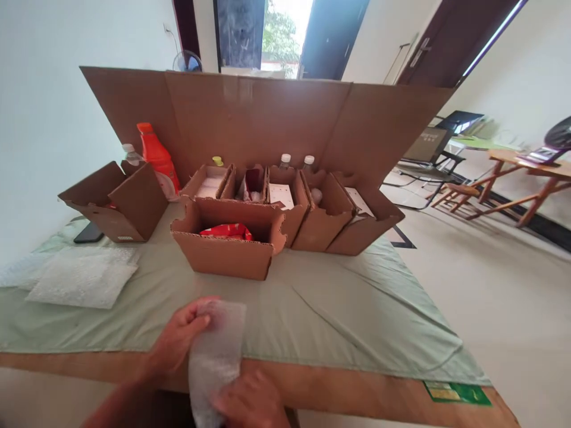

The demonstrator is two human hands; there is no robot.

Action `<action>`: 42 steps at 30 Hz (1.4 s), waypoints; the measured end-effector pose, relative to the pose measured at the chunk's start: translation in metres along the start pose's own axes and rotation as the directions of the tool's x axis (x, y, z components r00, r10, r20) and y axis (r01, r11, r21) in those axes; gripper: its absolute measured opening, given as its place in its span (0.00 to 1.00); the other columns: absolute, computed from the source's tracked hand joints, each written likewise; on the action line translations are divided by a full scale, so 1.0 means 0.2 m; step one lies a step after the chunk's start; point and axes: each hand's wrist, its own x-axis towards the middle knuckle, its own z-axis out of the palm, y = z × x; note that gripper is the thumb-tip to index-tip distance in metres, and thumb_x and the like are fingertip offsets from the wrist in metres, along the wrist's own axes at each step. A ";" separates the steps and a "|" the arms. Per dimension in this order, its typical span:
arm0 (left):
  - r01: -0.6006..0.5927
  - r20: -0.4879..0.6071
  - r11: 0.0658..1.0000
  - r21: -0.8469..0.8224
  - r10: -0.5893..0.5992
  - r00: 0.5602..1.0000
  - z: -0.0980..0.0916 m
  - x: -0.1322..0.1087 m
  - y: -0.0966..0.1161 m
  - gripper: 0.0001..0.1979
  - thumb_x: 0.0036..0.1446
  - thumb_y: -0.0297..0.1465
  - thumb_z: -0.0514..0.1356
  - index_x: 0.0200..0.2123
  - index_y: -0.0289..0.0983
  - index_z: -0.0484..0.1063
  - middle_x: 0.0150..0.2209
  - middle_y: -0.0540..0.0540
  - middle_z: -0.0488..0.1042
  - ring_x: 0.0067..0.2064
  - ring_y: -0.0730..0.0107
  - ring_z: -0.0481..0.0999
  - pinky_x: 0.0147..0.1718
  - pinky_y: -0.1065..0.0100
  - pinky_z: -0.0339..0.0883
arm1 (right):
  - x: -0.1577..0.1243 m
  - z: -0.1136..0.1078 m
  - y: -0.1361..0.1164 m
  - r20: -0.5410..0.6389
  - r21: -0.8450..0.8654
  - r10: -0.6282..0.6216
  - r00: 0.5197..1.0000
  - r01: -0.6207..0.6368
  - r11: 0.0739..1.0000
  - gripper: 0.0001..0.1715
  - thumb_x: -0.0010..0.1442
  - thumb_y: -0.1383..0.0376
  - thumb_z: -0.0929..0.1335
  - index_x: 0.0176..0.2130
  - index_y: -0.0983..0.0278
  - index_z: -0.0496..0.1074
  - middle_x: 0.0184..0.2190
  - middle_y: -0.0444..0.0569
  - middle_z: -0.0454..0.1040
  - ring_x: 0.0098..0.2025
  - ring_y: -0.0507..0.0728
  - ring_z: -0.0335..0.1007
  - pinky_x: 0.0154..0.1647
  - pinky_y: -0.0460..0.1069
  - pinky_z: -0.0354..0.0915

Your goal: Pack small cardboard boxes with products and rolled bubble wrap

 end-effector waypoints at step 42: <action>-0.423 0.208 0.484 0.766 0.436 0.876 -0.13 -0.21 -0.13 0.19 0.63 0.32 0.56 0.57 0.42 0.71 0.45 0.43 0.82 0.45 0.61 0.81 0.45 0.60 0.77 | 0.19 0.08 0.16 0.085 0.002 0.415 0.906 -0.417 0.909 0.15 0.68 0.69 0.63 0.49 0.62 0.76 0.40 0.50 0.83 0.40 0.58 0.78 0.43 0.53 0.70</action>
